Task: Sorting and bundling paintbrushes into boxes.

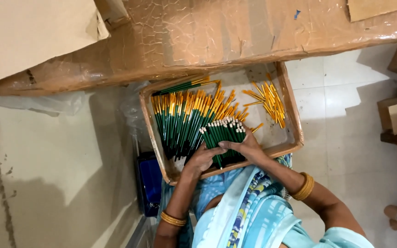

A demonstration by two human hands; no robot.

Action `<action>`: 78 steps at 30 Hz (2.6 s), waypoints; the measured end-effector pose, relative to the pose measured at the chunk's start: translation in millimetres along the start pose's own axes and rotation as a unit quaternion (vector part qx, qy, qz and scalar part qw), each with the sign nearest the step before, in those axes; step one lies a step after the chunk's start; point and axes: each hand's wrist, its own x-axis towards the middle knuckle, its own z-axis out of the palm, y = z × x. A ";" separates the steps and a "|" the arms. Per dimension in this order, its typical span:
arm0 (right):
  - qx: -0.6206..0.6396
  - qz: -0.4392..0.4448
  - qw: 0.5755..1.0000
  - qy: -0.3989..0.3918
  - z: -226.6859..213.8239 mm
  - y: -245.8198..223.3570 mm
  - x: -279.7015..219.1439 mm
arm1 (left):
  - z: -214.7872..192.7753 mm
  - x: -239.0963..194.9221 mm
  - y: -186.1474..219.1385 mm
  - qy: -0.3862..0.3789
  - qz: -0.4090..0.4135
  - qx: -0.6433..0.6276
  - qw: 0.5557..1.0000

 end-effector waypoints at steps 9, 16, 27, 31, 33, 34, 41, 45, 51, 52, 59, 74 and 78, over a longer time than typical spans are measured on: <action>0.109 0.064 0.991 0.050 -9.1 14.5 -5.1 | 21.7 -10.2 23.7 0.052 -0.005 -0.069 0.996; 0.152 0.077 0.984 0.050 -16.9 37.4 -6.4 | 18.3 -3.8 17.3 0.043 0.023 -0.043 0.998; -0.010 0.029 0.999 0.011 -8.4 30.3 -9.1 | 14.9 11.6 7.2 0.077 -0.024 -0.028 0.996; -0.065 0.051 0.996 0.044 -8.3 38.7 -5.7 | 22.5 9.8 14.0 0.002 0.012 -0.066 0.998; -0.010 0.015 1.000 0.025 -6.7 38.9 -6.6 | 22.2 10.1 13.3 0.039 -0.014 -0.037 0.998; -0.010 0.015 1.000 0.026 -9.0 42.4 -6.7 | 22.4 11.1 14.8 0.039 -0.015 -0.037 0.998; -0.177 -0.038 0.981 0.074 -0.8 23.4 -5.0 | 21.2 13.6 11.0 0.021 -0.012 -0.075 0.997; -0.060 -0.064 0.994 0.063 -13.7 43.4 -4.4 | 41.1 2.2 35.8 -0.044 -0.003 -0.073 0.996; -0.111 -0.077 0.990 0.048 -26.6 51.5 -15.0 | 41.9 1.5 38.1 -0.058 -0.006 -0.052 0.997; -0.111 -0.077 0.990 0.049 -29.6 40.4 -16.4 | 41.3 0.4 34.4 -0.059 -0.007 -0.052 0.997; -0.514 -0.337 0.765 -0.194 -32.0 -1.7 -17.8 | 66.6 -6.3 50.5 -0.050 -0.028 -0.081 0.995; -0.529 -0.478 0.679 -0.175 -38.1 -42.4 -8.7 | 47.9 15.1 31.1 0.033 0.016 -0.024 0.999; -0.345 -0.290 0.892 0.028 -29.5 -34.8 -11.4 | 37.6 22.3 16.1 0.049 0.054 -0.018 0.997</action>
